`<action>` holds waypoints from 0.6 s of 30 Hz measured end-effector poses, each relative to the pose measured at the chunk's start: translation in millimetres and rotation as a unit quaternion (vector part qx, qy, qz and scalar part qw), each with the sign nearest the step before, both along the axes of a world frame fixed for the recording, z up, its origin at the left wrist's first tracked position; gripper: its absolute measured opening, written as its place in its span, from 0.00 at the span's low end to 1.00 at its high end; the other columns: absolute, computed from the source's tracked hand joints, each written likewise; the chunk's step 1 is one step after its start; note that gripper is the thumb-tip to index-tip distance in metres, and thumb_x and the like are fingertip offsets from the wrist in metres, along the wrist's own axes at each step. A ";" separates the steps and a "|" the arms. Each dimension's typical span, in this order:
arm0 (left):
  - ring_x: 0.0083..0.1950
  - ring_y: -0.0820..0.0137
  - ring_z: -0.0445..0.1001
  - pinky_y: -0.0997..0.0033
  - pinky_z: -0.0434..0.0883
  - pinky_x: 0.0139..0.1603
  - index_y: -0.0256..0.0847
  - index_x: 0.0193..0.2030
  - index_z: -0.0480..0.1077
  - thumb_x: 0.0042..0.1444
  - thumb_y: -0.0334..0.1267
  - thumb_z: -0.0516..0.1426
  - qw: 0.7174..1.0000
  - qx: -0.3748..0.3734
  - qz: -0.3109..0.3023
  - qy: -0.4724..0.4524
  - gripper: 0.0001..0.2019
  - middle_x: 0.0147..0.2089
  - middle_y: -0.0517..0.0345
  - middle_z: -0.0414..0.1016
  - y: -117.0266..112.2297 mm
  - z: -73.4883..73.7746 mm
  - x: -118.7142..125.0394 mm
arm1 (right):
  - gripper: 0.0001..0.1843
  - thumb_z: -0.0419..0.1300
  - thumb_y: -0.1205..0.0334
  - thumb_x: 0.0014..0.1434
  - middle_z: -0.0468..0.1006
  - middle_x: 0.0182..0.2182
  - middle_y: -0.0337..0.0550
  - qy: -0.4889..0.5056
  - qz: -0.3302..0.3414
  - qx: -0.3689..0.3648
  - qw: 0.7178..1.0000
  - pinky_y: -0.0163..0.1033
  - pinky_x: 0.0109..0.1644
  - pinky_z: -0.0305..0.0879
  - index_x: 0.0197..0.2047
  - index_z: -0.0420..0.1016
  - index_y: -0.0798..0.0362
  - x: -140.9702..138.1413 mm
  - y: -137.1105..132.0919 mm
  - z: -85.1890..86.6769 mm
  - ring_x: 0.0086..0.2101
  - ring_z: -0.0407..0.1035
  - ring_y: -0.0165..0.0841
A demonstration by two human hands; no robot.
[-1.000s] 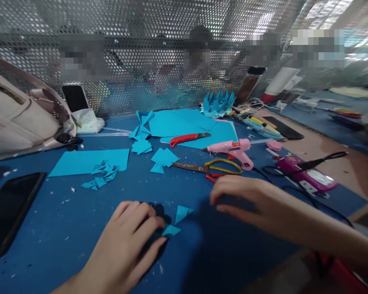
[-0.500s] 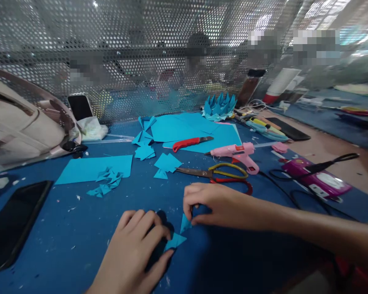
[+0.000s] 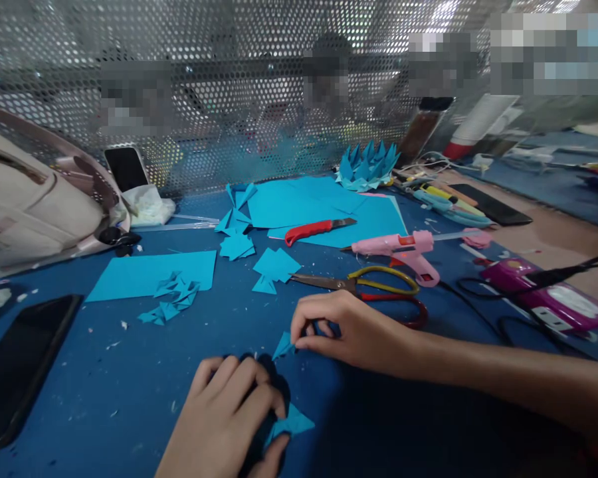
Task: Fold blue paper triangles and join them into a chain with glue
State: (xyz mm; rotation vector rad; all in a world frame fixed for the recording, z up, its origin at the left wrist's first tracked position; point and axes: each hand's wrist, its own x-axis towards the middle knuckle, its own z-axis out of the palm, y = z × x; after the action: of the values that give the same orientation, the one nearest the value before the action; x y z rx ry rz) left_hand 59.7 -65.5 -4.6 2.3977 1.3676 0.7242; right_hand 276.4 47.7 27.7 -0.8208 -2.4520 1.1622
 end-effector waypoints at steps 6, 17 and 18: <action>0.38 0.66 0.70 0.65 0.56 0.46 0.47 0.37 0.69 0.55 0.30 0.60 1.000 0.001 -0.006 0.000 0.07 0.37 0.66 0.75 -2.8 1.3 1.2 | 0.06 0.65 0.67 0.57 0.78 0.30 0.38 0.043 -0.067 -0.065 0.995 0.28 0.29 0.60 0.40 0.76 0.55 2.4 0.4 -9.2 0.27 0.67 0.26; 0.40 0.65 0.71 0.64 0.59 0.46 0.46 0.36 0.68 0.52 0.28 0.61 0.996 -0.083 -0.012 0.029 0.09 0.38 0.64 0.75 -4.8 10.7 2.3 | 0.06 0.67 0.61 0.56 0.76 0.27 0.38 0.054 -0.067 -0.086 0.992 0.30 0.27 0.57 0.33 0.79 0.56 4.4 -0.2 -14.3 0.24 0.62 0.25; 0.39 0.66 0.71 0.65 0.58 0.46 0.46 0.35 0.68 0.52 0.28 0.61 0.995 -0.089 -0.015 0.035 0.08 0.38 0.64 0.74 -4.9 12.3 2.1 | 0.06 0.67 0.62 0.56 0.76 0.27 0.38 0.057 -0.066 -0.083 0.993 0.30 0.26 0.57 0.33 0.79 0.56 4.7 -0.8 -13.8 0.23 0.61 0.24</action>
State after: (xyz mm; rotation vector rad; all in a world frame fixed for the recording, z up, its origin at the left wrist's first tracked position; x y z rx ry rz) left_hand 61.8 -70.4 7.7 2.3183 1.3582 0.4919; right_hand 281.1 46.9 14.0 -0.9209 -2.1966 1.3369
